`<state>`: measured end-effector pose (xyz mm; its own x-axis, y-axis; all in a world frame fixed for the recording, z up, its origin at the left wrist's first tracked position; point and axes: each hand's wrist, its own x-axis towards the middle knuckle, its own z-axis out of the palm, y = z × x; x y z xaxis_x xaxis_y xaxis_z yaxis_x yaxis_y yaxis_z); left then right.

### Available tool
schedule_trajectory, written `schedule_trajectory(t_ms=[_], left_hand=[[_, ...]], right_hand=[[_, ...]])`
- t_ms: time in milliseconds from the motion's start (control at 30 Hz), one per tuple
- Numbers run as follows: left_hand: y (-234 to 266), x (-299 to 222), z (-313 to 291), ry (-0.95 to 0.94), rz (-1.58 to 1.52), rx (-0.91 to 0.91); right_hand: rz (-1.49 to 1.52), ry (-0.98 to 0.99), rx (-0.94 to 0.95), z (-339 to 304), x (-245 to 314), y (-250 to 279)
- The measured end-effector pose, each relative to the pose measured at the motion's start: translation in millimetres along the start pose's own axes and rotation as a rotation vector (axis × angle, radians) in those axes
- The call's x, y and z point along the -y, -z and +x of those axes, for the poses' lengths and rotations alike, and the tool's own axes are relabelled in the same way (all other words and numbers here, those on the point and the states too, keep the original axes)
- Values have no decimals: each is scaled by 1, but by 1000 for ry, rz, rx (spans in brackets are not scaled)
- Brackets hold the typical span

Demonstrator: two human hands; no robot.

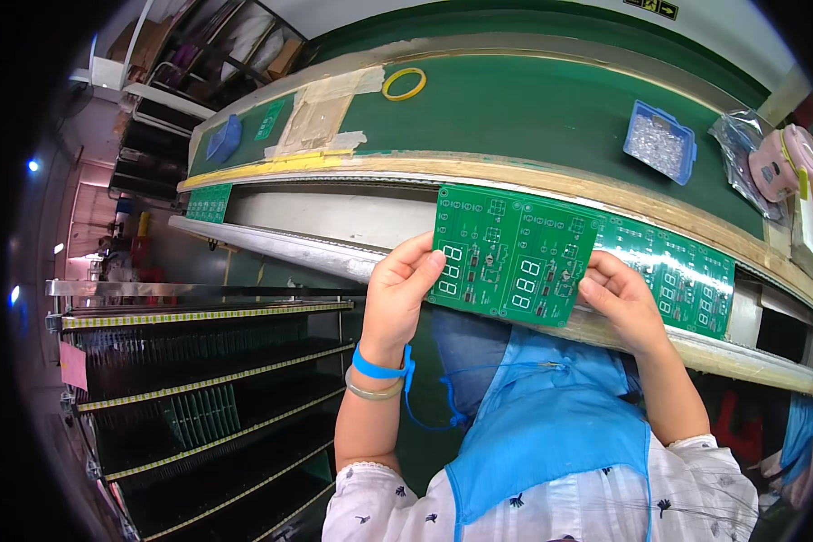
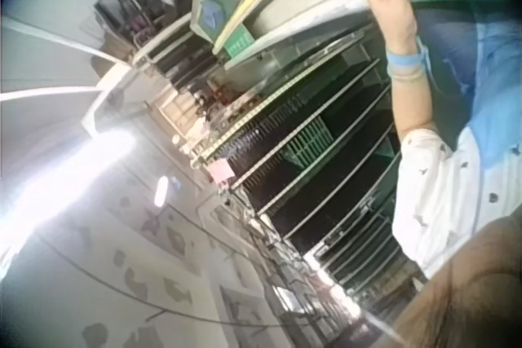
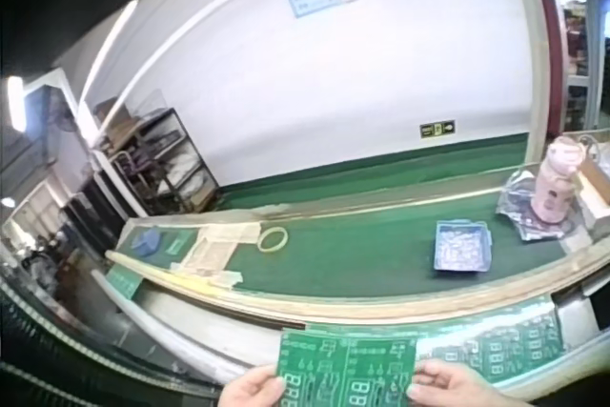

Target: Manually placing and checking small electronic components on printed circuit boards at an assembly line.

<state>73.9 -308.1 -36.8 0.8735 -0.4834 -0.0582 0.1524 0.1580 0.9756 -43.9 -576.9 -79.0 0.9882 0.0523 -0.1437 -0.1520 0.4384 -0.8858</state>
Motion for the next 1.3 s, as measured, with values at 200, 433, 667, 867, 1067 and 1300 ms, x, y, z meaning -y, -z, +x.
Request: schedule_trajectory(t_ms=[200,433,667,867,1067,1300], left_hand=[[28,-1,16,38,8,-68],[77,5,46,115,102,-160],[118,31,68,205,181,-160],[124,39,76,267,211,-172],[140,36,75,293,220,-190],[147,35,76,292,292,-243]], right_hand=[[-113,-2,-71,-10,3,-6],[-140,-14,-100,-28,-1,-5],[-135,-18,-66,-30,-3,-12],[-150,-29,-66,-30,-3,-11],[-159,-18,-66,-30,-6,-12],[-193,-19,-80,-30,-7,-15]])
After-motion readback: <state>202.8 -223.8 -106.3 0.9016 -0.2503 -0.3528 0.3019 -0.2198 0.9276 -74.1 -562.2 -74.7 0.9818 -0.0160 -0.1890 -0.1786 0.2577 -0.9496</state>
